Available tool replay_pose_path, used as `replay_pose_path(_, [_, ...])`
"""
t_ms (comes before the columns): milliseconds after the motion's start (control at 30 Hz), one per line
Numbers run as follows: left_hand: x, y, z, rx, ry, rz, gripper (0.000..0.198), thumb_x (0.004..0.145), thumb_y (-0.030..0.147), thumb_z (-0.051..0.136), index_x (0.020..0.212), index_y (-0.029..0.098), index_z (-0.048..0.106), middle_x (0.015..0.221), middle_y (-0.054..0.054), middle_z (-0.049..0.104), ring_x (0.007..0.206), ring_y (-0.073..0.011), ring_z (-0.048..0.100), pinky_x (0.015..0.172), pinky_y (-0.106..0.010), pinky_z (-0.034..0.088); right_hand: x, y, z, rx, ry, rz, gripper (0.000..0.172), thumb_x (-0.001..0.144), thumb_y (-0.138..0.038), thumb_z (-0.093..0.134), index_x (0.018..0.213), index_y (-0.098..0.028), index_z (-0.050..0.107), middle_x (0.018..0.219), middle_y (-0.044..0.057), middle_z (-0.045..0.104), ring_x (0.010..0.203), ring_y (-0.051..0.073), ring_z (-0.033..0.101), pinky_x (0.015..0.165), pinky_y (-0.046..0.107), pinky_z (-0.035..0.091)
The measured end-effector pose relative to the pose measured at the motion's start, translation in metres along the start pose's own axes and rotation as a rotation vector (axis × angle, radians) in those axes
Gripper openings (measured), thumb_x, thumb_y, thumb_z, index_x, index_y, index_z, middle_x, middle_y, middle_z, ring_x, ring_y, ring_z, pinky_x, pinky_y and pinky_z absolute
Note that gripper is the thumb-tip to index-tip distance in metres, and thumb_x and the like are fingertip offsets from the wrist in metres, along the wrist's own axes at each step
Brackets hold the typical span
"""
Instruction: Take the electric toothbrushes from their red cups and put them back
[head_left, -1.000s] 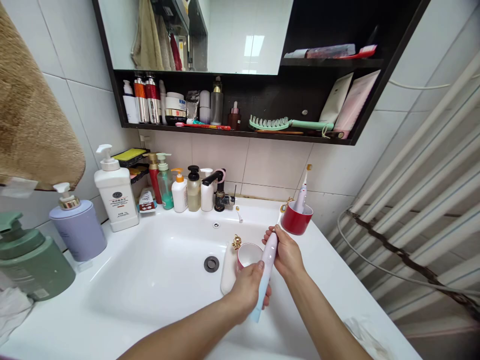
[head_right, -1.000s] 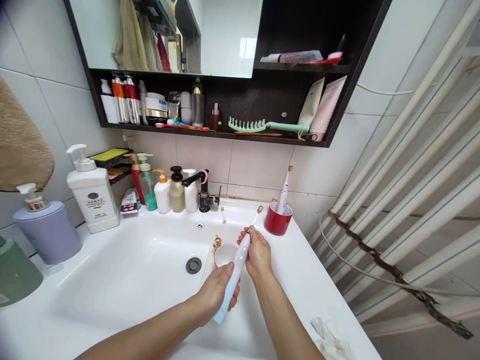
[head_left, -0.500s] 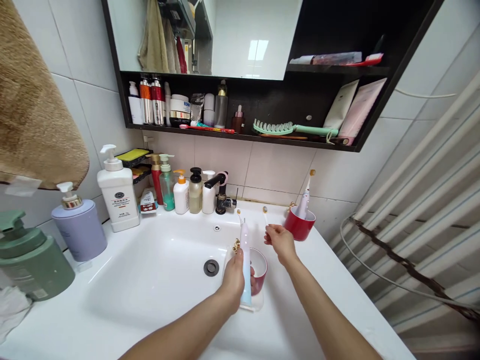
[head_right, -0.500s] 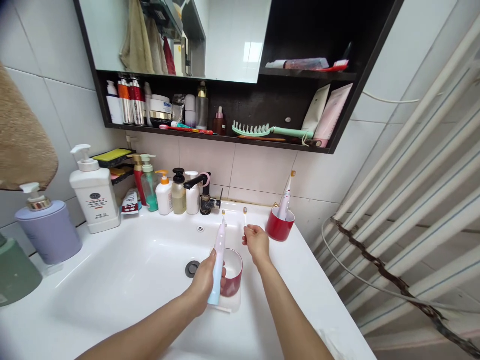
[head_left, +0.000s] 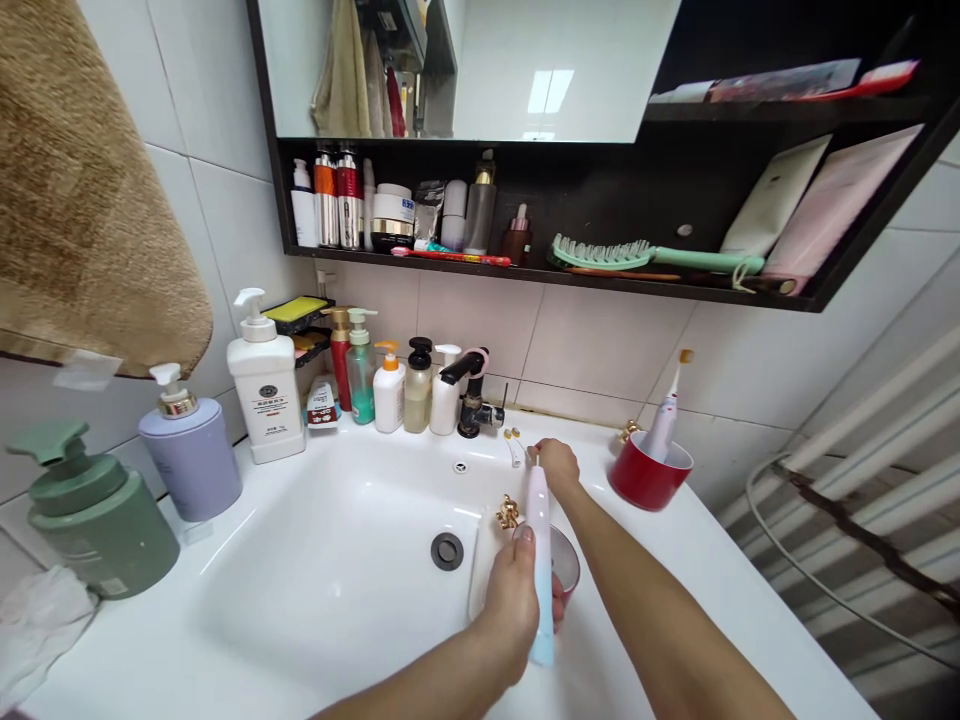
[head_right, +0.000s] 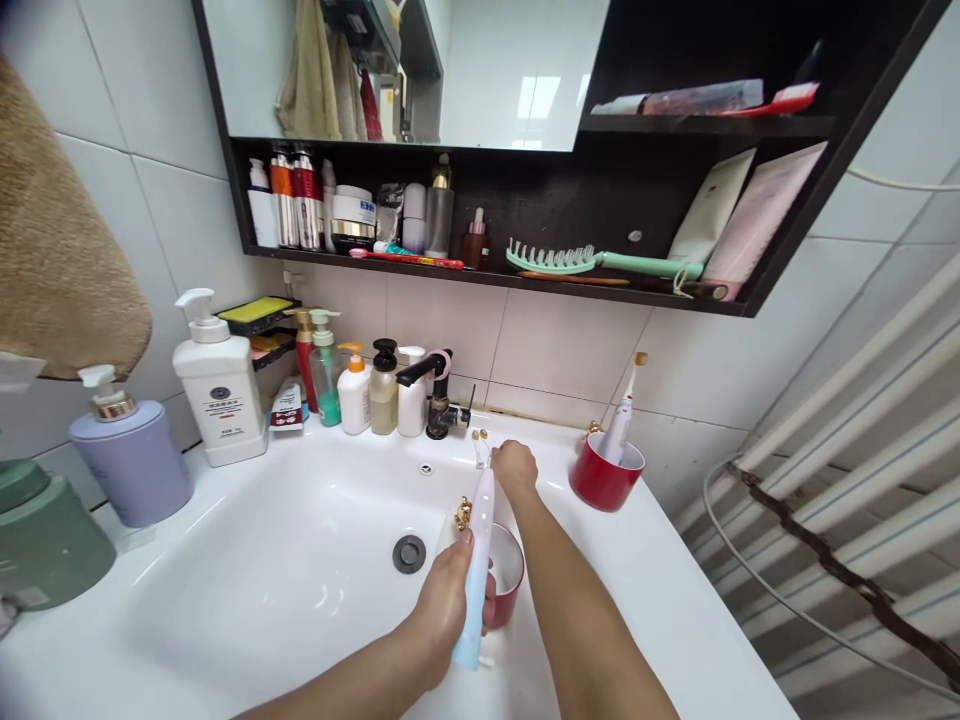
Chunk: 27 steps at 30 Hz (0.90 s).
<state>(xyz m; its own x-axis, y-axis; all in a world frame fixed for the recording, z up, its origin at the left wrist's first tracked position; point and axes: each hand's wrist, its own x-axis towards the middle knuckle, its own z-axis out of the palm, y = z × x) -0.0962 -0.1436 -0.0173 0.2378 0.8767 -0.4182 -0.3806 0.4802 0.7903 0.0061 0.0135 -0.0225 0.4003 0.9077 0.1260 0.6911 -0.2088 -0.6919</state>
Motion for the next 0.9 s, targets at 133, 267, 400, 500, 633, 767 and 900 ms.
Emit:
replay_pose_path(133, [0.002,0.0,-0.001,-0.013,-0.016,0.031,0.05,0.058,0.063,0.028,0.07,0.016,0.04,0.045,0.004,0.04,0.034,-0.006,0.034,0.037,-0.021,0.026,-0.006,-0.01,0.009,0.027,-0.011,-0.062,0.006,0.053,-0.019,0.053,0.058,-0.019,0.056,0.072,0.007,0.058,0.085,0.023,0.047,0.068,0.032,0.033])
replay_pose_path(267, [0.001,-0.001,-0.002,0.029,-0.035,0.056,0.053,0.056,0.065,0.024,0.065,0.016,0.04,0.045,0.003,0.039,0.035,-0.0061,0.034,0.037,-0.021,0.025,-0.018,-0.018,0.016,0.16,-0.04,-0.066,0.009,0.049,-0.008,0.052,0.052,-0.016,0.053,0.065,0.007,0.057,0.079,0.021,0.05,0.067,0.031,0.034])
replay_pose_path(400, [-0.005,-0.003,-0.001,0.112,-0.089,0.06,0.046,0.062,0.059,0.024,0.066,0.016,0.038,0.047,0.003,0.04,0.033,-0.0053,0.034,0.037,-0.02,0.026,-0.041,-0.013,-0.013,0.393,-0.064,-0.014,0.009,0.056,-0.016,0.049,0.064,-0.016,0.052,0.057,0.003,0.054,0.059,0.016,0.053,0.056,0.029,0.04])
replay_pose_path(500, [-0.01,-0.008,0.0,0.217,-0.175,0.104,0.041,0.064,0.055,0.025,0.065,0.016,0.037,0.046,0.004,0.041,0.033,-0.0053,0.035,0.036,-0.02,0.026,-0.067,0.001,-0.051,0.565,-0.08,0.018,0.014,0.062,-0.027,0.046,0.069,-0.017,0.051,0.057,0.001,0.054,0.051,0.012,0.051,0.051,0.026,0.042])
replay_pose_path(633, [-0.012,-0.016,-0.002,0.334,-0.263,0.118,0.039,0.065,0.054,0.025,0.065,0.016,0.036,0.046,0.004,0.041,0.032,-0.0052,0.036,0.034,-0.018,0.026,-0.095,0.02,-0.084,1.013,-0.155,0.12,0.012,0.058,-0.028,0.053,0.063,-0.017,0.05,0.055,-0.002,0.053,0.049,0.008,0.049,0.048,0.02,0.042])
replay_pose_path(767, [-0.011,-0.02,-0.003,0.414,-0.303,0.116,0.039,0.065,0.053,0.025,0.065,0.016,0.035,0.047,0.004,0.042,0.033,-0.005,0.036,0.034,-0.018,0.026,-0.102,0.027,-0.09,1.277,-0.185,0.198,0.013,0.053,-0.025,0.059,0.056,-0.017,0.05,0.047,-0.005,0.049,0.043,0.005,0.046,0.042,0.016,0.04])
replay_pose_path(900, [-0.01,-0.021,-0.004,0.443,-0.327,0.131,0.038,0.065,0.053,0.025,0.065,0.016,0.035,0.046,0.005,0.041,0.032,-0.0051,0.036,0.034,-0.018,0.026,-0.1,0.027,-0.092,1.26,-0.162,0.185,0.016,0.052,-0.027,0.061,0.056,-0.017,0.049,0.046,-0.006,0.048,0.043,0.005,0.047,0.041,0.015,0.04])
